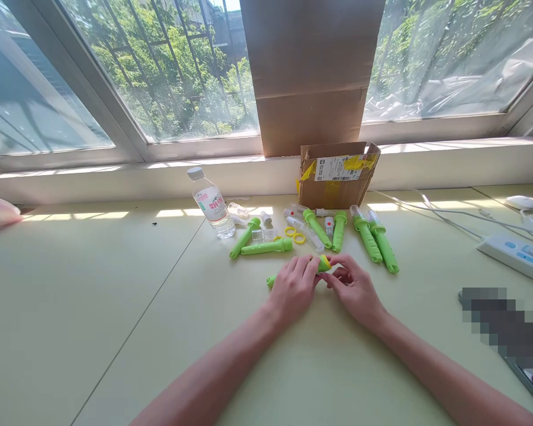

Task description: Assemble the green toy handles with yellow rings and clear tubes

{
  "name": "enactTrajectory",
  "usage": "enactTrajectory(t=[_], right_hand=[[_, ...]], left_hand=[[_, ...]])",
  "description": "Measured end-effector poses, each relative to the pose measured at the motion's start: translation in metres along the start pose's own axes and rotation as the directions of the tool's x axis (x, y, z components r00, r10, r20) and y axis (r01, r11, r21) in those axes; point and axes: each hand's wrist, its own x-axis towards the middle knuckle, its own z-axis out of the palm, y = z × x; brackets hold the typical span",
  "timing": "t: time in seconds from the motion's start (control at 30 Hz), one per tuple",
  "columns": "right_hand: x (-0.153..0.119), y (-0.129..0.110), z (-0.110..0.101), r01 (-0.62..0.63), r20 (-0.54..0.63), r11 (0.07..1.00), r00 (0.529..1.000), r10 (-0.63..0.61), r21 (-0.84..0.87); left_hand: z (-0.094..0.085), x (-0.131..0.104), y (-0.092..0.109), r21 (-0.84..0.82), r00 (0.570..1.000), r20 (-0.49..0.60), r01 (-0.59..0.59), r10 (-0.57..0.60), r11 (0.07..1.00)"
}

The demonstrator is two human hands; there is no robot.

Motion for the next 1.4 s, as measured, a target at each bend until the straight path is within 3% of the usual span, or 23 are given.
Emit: enactTrajectory(t=[0.27,0.53,0.7,1.17,1.4], right_hand=[[0.0012,0.0044,-0.0004,-0.024,-0.027,0.995,0.999,0.027,0.095],[0.0025,0.0019,-0.0006,-0.041,-0.105,0.987,0.993,0.058,0.157],[0.0019,0.0001,-0.0012,-0.035,-0.132,0.989,0.990,0.055,0.146],[0.0009,-0.0044,-0.0018,-0.015,-0.098,0.975,0.994,0.038,0.224],[0.0021,-0.0043,-0.0022,-0.015,-0.083,0.970,0.996,0.036,0.241]], left_hand=[[-0.0007,0.0008,0.0004,-0.124,1.000,0.011,0.011,-0.010,0.992],[0.0024,0.0007,-0.0013,-0.076,0.994,0.017,0.109,-0.108,0.991],[0.0025,-0.0009,0.0004,-0.057,0.996,-0.011,0.092,-0.093,0.994],[-0.0003,-0.0021,0.0046,-0.034,0.997,0.044,0.067,-0.065,0.997],[-0.0004,-0.0036,0.0053,-0.118,0.986,0.106,0.138,-0.125,0.983]])
